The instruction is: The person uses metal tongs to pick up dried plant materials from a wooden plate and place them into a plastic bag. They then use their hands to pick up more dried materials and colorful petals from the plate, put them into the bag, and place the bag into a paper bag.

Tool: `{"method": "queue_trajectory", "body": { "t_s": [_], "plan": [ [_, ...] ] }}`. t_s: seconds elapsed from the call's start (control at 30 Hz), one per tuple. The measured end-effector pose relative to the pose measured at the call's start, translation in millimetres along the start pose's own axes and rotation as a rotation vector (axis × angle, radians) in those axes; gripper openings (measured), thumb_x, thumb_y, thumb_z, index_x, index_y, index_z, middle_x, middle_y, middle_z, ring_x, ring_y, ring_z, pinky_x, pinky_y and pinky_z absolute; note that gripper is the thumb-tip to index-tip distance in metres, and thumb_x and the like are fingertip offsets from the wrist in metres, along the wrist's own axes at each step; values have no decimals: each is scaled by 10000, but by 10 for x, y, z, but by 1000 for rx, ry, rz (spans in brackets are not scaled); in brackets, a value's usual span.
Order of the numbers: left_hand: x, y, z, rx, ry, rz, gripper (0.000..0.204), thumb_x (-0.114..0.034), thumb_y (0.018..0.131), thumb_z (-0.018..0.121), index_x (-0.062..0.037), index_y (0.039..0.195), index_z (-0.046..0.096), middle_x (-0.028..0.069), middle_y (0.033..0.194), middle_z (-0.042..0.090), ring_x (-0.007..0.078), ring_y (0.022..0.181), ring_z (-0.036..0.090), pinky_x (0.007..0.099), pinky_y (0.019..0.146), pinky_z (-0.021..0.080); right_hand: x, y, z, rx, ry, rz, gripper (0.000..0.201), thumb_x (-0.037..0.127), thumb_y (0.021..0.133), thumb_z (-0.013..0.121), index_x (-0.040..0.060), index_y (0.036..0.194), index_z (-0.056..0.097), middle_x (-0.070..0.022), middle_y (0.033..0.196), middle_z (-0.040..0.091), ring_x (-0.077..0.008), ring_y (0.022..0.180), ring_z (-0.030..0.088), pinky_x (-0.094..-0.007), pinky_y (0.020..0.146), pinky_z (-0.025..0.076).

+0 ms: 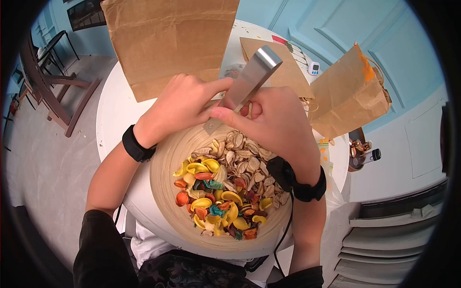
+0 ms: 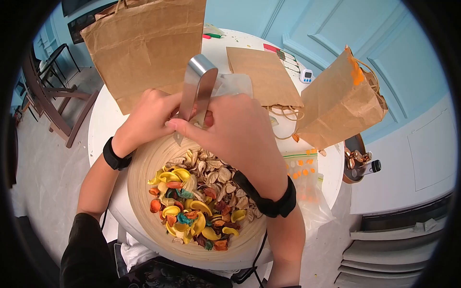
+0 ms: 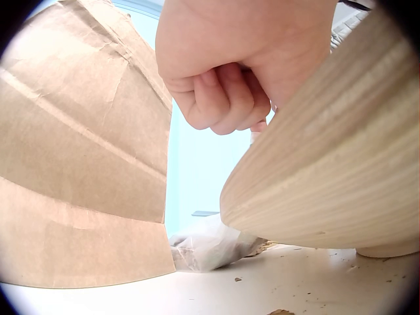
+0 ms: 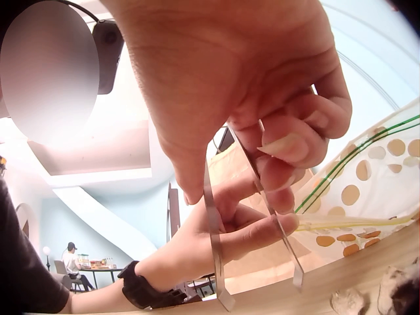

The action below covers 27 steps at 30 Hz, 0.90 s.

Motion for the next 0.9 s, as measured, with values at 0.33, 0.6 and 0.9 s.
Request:
{"method": "queue_trajectory", "body": {
  "t_s": [0.33, 0.6, 0.9],
  "plan": [
    [-4, 4, -16, -8, -29, 44, 411, -201, 822, 762, -152, 1216, 655, 91, 691, 702, 352, 602, 640, 431, 566, 494, 15, -2, 38, 20, -41, -38, 640, 660, 782, 780, 37, 667, 687, -76, 547, 578, -278, 509, 586, -388, 521, 451],
    [21, -2, -7, 25, 16, 26, 415, -214, 820, 763, -146, 1215, 658, 67, 702, 721, 346, 598, 641, 424, 564, 496, 51, -9, 42, 31, -27, -60, 659, 650, 796, 772, 14, 653, 669, -92, 536, 566, -301, 506, 580, -402, 515, 435],
    [-48, 9, -33, -14, -29, 28, 196, -165, 743, 739, -91, 873, 612, 119, 655, 641, 352, 609, 645, 404, 573, 488, -6, -14, 81, -10, -15, -87, 577, 601, 790, 827, 32, 768, 735, -41, 480, 441, -179, 424, 418, -356, 447, 285]
  ]
}}
Point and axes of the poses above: each hand's wrist, its own y-axis towards the middle knuckle, its own z-axis out of the palm, x = y × z, the point moved 3 cm from there along y, towards the middle knuckle
